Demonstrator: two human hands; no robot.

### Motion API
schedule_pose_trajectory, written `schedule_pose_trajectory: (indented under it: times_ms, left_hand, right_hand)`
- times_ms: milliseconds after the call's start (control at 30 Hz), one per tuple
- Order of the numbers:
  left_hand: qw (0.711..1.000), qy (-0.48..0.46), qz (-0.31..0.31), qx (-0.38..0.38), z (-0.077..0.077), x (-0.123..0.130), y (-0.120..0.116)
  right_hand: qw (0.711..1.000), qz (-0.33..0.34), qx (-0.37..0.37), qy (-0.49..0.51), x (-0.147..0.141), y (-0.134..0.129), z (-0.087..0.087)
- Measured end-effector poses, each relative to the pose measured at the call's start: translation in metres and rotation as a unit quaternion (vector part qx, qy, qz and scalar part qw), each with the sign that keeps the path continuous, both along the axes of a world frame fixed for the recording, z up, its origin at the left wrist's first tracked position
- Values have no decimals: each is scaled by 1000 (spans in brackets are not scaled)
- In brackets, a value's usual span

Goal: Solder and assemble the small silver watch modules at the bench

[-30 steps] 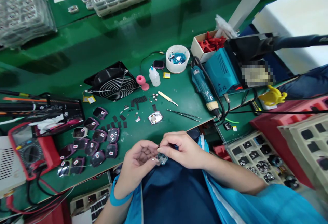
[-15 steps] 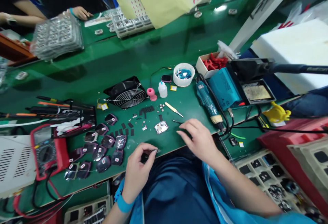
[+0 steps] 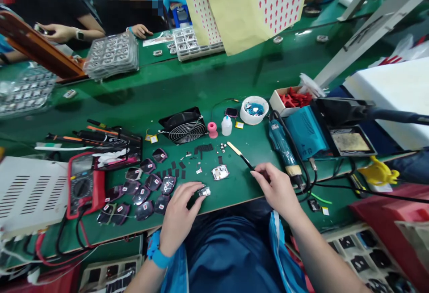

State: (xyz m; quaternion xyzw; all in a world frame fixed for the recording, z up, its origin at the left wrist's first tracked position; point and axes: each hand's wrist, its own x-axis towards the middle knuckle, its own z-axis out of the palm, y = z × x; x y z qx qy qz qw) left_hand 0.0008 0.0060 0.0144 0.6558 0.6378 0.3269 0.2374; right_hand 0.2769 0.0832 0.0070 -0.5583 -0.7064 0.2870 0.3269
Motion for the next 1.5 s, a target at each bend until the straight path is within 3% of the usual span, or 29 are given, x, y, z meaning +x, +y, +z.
schedule_pose_trajectory:
  times_ms: [133,200,433,667,833,1067,1233,1500]
  left_hand:
    - [1000,18,-13,12,-4,0,-1]
    - [999,25,-21,12,-4,1,-1]
    - [999,25,-44,5,-4,1,-1]
    - [999,10,-52,-4,1,4,-6]
    - [1000,7,-24,14,15,-9,1]
    - [984,149,36,91,44,-58,21]
    - [973,168,81,137,59,-85,32]
    - [966,162,72,189,72,-88,43]
  right_hand:
    - [983,-4,-58,173,-6,-3,4]
    - [976,17,-68,206,-6,-2,4]
    - [987,31,-66,144,-1,3,-2]
    - [981,17,-107,163,4,2,-14]
    - [981,25,-118,155,6,4,-18]
    - [976,13,-109,186,3,4,-19]
    - [970,16,-130,202,7,6,-29]
    - [965,52,-148,212,9,9,-45]
